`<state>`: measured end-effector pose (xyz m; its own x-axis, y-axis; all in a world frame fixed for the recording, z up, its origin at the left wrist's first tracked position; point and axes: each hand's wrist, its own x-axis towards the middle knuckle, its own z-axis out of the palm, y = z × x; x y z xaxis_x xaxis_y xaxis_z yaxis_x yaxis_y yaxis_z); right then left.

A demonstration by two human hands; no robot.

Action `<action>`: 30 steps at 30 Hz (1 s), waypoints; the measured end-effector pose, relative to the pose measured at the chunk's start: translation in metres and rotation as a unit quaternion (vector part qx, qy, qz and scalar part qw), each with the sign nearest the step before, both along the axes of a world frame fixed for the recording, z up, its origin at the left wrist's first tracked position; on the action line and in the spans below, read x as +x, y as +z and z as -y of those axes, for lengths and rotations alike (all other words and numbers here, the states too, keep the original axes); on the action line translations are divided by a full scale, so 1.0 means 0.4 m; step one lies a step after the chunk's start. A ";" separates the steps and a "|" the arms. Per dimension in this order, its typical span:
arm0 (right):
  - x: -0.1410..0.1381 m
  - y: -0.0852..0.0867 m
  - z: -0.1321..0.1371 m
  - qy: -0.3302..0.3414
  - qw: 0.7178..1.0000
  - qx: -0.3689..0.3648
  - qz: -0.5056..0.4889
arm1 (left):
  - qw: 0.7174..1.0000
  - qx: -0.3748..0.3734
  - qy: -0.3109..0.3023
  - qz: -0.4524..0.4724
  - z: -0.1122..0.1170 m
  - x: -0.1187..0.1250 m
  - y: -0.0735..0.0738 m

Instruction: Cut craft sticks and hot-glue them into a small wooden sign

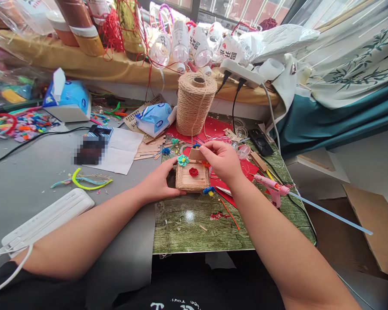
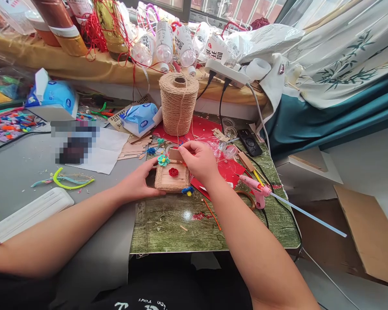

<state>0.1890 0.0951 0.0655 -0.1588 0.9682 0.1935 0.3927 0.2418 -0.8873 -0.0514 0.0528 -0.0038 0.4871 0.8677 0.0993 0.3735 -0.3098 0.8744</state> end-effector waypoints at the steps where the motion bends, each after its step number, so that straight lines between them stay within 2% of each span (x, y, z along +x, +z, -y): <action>1: 0.000 -0.002 0.001 0.000 1.000 0.003 -0.002 | 1.000 0.005 -0.001 -0.004 0.000 0.000 0.003; 5: 0.004 -0.008 -0.003 0.010 1.000 0.010 -0.020 | 0.999 0.029 -0.010 -0.023 -0.001 0.002 0.017; 9: 0.008 -0.010 -0.015 0.005 1.000 -0.015 -0.015 | 0.998 0.050 -0.017 -0.037 -0.003 0.002 0.024; 15: 0.005 0.000 -0.018 0.019 0.999 -0.039 -0.025 | 0.999 0.030 -0.006 -0.033 -0.003 0.000 0.004; 18: 0.012 0.000 0.015 -0.015 0.998 0.002 -0.068 | 1.000 0.021 -0.004 -0.005 0.000 -0.002 -0.006; 22: 0.040 -0.027 0.134 -0.159 0.973 0.126 -0.108 | 1.000 0.029 -0.001 -0.003 0.005 -0.014 -0.020; 24: 0.063 -0.056 0.223 -0.189 0.963 0.158 -0.105 | 1.000 0.027 0.004 0.005 0.005 -0.021 -0.029; 27: 0.104 -0.113 0.366 -0.181 0.967 0.145 -0.105 | 0.995 0.045 0.008 0.086 0.002 -0.026 -0.039; 30: 0.145 -0.168 0.484 -0.114 0.985 0.118 -0.060 | 0.980 0.081 0.040 0.177 0.000 -0.024 -0.039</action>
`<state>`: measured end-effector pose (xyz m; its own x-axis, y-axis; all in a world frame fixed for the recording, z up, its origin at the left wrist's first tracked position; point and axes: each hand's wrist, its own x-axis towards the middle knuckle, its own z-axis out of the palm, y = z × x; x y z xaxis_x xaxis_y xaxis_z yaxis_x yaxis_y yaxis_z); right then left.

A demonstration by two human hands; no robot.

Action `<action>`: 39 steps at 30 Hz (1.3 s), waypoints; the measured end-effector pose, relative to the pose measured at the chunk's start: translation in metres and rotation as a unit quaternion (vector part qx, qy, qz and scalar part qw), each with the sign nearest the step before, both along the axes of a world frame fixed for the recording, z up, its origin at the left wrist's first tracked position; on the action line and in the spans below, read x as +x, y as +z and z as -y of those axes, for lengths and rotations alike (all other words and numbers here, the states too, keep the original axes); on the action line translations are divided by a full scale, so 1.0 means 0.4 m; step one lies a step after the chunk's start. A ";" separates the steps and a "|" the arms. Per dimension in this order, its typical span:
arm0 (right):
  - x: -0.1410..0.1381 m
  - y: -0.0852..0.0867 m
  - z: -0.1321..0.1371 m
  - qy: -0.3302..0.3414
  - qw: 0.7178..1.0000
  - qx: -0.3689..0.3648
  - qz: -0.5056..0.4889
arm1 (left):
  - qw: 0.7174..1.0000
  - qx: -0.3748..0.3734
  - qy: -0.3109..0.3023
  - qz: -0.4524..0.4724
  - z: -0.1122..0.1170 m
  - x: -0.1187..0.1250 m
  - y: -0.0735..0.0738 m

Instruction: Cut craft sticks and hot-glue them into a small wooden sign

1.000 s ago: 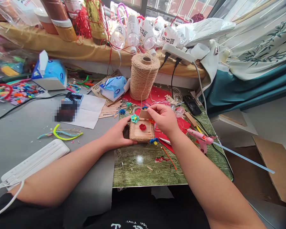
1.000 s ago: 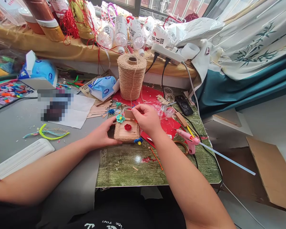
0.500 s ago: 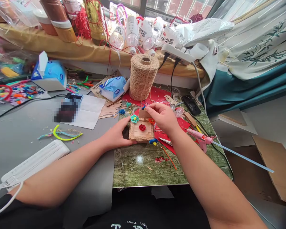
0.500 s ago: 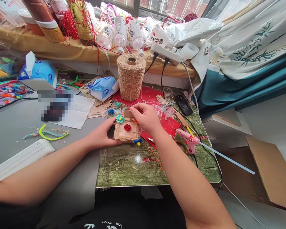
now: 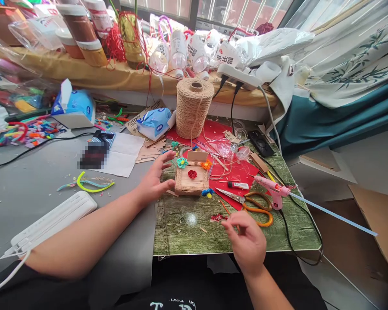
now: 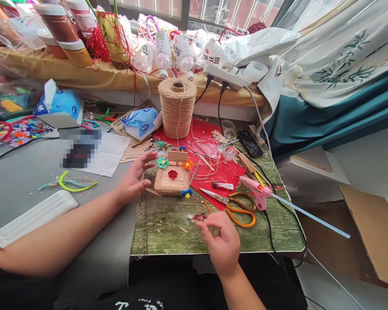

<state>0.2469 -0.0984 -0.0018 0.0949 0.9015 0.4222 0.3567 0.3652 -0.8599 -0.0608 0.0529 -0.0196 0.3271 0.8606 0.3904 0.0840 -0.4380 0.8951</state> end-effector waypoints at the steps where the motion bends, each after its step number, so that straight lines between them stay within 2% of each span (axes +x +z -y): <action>1: 0.012 -0.015 0.029 0.016 0.999 -0.012 0.025 | 0.999 0.017 0.031 0.012 0.001 0.001 0.002; 4: 0.039 -0.048 0.079 0.017 0.997 -0.039 0.057 | 0.988 0.085 0.133 -0.003 0.009 0.000 0.013; 8: 0.048 -0.066 0.085 0.031 0.997 -0.041 0.050 | 0.976 0.149 0.154 -0.032 0.015 -0.004 0.038; 12: 0.047 -0.065 0.084 0.042 0.998 -0.006 0.043 | 0.965 0.230 0.107 -0.074 0.036 0.011 0.100; 14: 0.037 -0.063 0.100 0.020 1.000 -0.008 0.013 | 0.955 0.272 0.058 -0.103 0.080 0.041 0.147; 16: 0.008 -0.057 0.128 0.023 0.996 -0.048 -0.068 | 0.939 0.312 -0.015 -0.141 0.150 0.093 0.197; 18: -0.038 -0.042 0.159 0.100 0.963 -0.119 -0.218 | 0.898 0.367 -0.126 -0.208 0.232 0.160 0.239; 20: -0.088 -0.012 0.185 0.183 0.903 -0.170 -0.349 | 0.860 0.411 -0.193 -0.231 0.300 0.224 0.262; 21: -0.109 0.010 0.194 0.223 0.872 -0.193 -0.391 | 0.853 0.424 -0.203 -0.227 0.323 0.249 0.266; 23: -0.133 0.061 0.205 0.288 0.823 -0.211 -0.443 | 0.856 0.409 -0.190 -0.251 0.343 0.278 0.259; 24: -0.136 0.086 0.208 0.307 0.809 -0.219 -0.451 | 0.857 0.398 -0.193 -0.265 0.343 0.281 0.251; 26: -0.126 0.128 0.209 0.348 0.803 -0.222 -0.429 | 0.852 0.385 -0.211 -0.285 0.331 0.263 0.232; 28: -0.107 0.142 0.206 0.374 0.797 -0.226 -0.418 | 0.836 0.407 -0.231 -0.285 0.312 0.224 0.218; 29: -0.096 0.137 0.203 0.371 0.795 -0.230 -0.421 | 0.837 0.406 -0.235 -0.281 0.302 0.198 0.214; 30: -0.086 0.125 0.198 0.356 0.796 -0.237 -0.428 | 0.849 0.392 -0.224 -0.275 0.291 0.171 0.212; 31: -0.076 0.108 0.192 0.332 0.802 -0.245 -0.433 | 0.880 0.352 -0.170 -0.269 0.278 0.142 0.212; 32: -0.065 0.087 0.185 0.305 0.806 -0.256 -0.437 | 0.917 0.295 -0.074 -0.258 0.264 0.112 0.214; 33: -0.052 0.065 0.177 0.262 0.822 -0.264 -0.431 | 0.930 0.263 -0.006 -0.257 0.249 0.082 0.218; 35: -0.020 0.026 0.160 0.170 0.864 -0.258 -0.397 | 0.937 0.228 0.079 -0.253 0.220 0.027 0.226; 37: 0.019 0.000 0.144 0.128 0.887 -0.250 -0.366 | 0.934 0.199 0.133 -0.264 0.204 -0.015 0.228; 38: 0.039 -0.008 0.136 0.110 0.898 -0.238 -0.353 | 0.926 0.181 0.142 -0.298 0.203 -0.029 0.224; 39: 0.058 -0.014 0.130 0.095 0.910 -0.219 -0.340 | 0.915 0.169 0.121 -0.345 0.208 -0.038 0.216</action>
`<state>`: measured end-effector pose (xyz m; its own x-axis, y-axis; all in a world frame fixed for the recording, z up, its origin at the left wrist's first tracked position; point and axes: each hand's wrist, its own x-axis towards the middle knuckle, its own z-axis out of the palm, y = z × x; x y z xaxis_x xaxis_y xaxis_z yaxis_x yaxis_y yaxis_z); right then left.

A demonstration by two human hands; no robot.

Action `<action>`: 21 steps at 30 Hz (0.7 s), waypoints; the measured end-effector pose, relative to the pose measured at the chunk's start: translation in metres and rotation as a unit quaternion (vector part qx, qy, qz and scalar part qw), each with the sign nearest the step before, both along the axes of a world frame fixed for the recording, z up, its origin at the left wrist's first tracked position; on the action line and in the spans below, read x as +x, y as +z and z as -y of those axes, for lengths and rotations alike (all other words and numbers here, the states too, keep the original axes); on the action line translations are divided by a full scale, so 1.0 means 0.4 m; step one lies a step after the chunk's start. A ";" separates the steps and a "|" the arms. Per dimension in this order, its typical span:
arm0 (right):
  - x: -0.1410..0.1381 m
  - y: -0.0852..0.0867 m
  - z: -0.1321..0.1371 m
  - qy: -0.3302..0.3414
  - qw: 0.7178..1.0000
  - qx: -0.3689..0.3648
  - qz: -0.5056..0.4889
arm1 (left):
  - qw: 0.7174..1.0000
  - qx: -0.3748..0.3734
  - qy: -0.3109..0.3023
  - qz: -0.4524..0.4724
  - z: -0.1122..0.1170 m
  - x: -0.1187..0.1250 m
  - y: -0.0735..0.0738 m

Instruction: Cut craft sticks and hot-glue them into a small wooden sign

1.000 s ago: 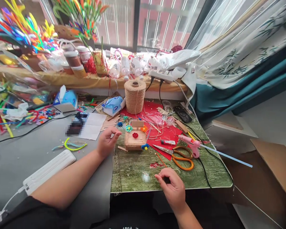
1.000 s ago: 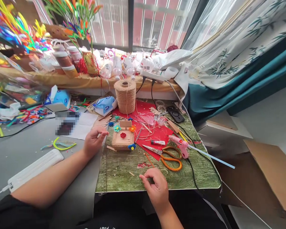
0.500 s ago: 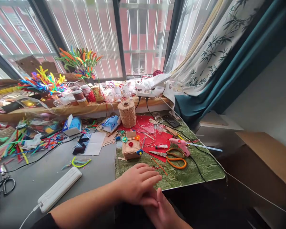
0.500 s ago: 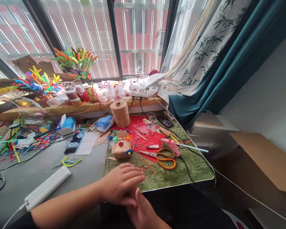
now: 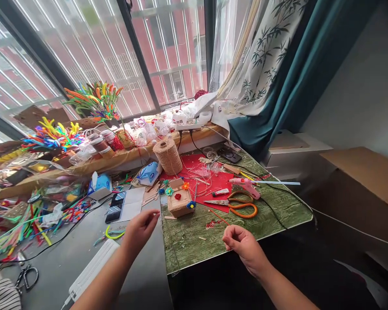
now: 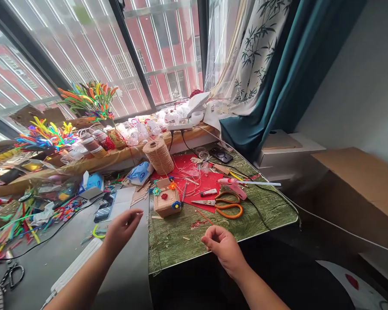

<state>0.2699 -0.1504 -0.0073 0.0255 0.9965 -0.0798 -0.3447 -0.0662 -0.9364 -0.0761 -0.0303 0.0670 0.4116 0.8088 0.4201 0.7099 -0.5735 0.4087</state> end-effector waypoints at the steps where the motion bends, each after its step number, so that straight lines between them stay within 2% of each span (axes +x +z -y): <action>1: 0.016 -0.004 -0.005 -0.013 1.000 0.019 0.022 | 0.998 -0.020 -0.020 -0.056 0.009 -0.005 -0.011; 2: 0.029 -0.007 -0.010 -0.021 0.998 0.032 0.045 | 0.992 -0.032 -0.042 -0.112 0.022 -0.006 -0.026; 4: 0.044 -0.015 -0.016 -0.031 0.995 0.042 0.088 | 0.982 -0.030 -0.040 -0.181 0.049 -0.003 -0.061; 7: 0.048 -0.030 -0.020 -0.040 0.991 0.027 0.126 | 0.973 -0.042 -0.010 -0.226 0.066 -0.006 -0.112; 9: 0.045 -0.039 -0.020 -0.046 0.989 0.020 0.138 | 0.969 -0.065 -0.006 -0.240 0.052 -0.018 -0.134; 16: 0.038 -0.045 -0.015 -0.039 0.980 0.052 0.188 | 0.969 -0.098 0.004 -0.228 -0.054 -0.059 -0.145; 21: 0.037 -0.047 -0.011 -0.049 0.974 0.077 0.209 | 0.968 -0.094 0.034 -0.232 -0.081 -0.045 -0.149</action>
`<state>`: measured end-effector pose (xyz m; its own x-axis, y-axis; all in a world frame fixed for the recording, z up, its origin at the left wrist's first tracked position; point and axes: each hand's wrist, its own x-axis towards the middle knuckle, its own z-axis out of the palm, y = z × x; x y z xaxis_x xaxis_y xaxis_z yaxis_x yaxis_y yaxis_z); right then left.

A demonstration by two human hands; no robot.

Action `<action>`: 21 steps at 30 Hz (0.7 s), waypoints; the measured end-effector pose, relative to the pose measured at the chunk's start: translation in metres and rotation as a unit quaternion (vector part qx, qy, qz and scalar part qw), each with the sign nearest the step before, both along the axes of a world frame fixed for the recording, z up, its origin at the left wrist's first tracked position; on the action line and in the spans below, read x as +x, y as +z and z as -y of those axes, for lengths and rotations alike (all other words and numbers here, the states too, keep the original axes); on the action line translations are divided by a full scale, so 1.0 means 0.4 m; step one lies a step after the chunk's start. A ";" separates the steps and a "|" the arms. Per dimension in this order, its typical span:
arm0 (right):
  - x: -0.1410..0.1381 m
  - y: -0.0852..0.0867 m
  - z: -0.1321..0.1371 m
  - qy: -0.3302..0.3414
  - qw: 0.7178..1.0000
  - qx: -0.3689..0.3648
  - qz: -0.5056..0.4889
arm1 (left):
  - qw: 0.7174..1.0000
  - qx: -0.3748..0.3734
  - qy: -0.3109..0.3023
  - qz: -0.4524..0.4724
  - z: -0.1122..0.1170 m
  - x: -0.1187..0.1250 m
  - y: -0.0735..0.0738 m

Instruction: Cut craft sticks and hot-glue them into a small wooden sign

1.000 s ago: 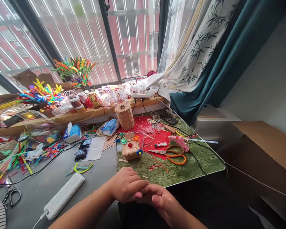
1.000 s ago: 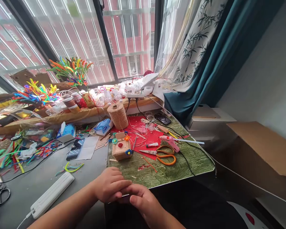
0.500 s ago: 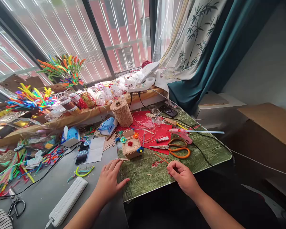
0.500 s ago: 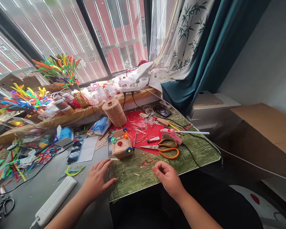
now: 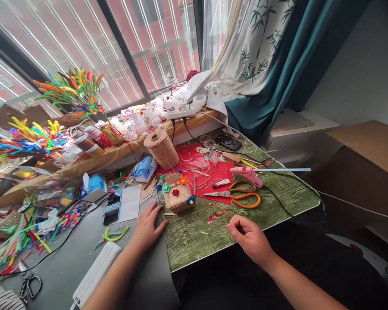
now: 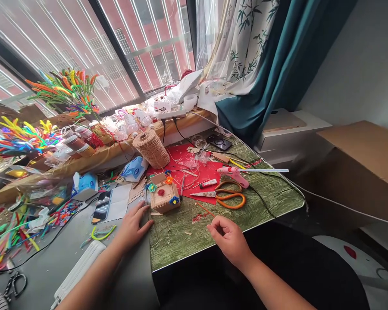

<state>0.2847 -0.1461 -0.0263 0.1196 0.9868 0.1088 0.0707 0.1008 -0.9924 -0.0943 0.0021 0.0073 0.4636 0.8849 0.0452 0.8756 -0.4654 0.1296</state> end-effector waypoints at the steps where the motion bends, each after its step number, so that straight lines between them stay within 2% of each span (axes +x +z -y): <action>1: 0.001 -0.001 0.001 0.001 1.000 0.007 0.000 | 1.000 0.011 0.006 0.002 0.006 0.005 0.002; 4: 0.004 -0.006 0.007 0.006 1.000 0.023 0.003 | 0.999 0.036 -0.012 0.025 0.059 0.025 0.015; 7: 0.001 -0.008 0.012 -0.004 1.000 0.021 -0.001 | 0.994 0.017 -0.103 0.026 0.160 0.044 0.020; 9: -0.004 -0.007 0.014 -0.016 0.999 0.029 0.005 | 0.989 0.022 -0.145 0.026 0.232 0.057 0.009; 10: -0.006 -0.007 0.013 -0.020 0.999 0.038 0.014 | 0.988 0.033 -0.147 0.034 0.264 0.063 0.001; 12: -0.010 -0.005 0.011 -0.020 0.997 0.060 0.041 | 0.982 0.056 -0.171 0.061 0.310 0.075 -0.014; 15: -0.010 -0.004 0.010 -0.005 0.995 0.074 0.067 | 0.967 0.075 -0.221 0.106 0.332 0.088 -0.017; 18: -0.005 -0.005 0.014 0.007 0.995 0.070 0.065 | 0.959 0.061 -0.252 0.114 0.310 0.085 0.008; 21: -0.002 -0.010 0.019 0.007 0.996 0.073 0.055 | 0.979 0.054 -0.192 0.046 0.285 0.071 0.030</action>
<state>0.2839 -0.1535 -0.0301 0.0855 0.9611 0.2626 0.1763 0.2449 -0.9534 -0.0657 -0.1121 0.0192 0.7512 0.6334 0.1858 0.6196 -0.7737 0.1324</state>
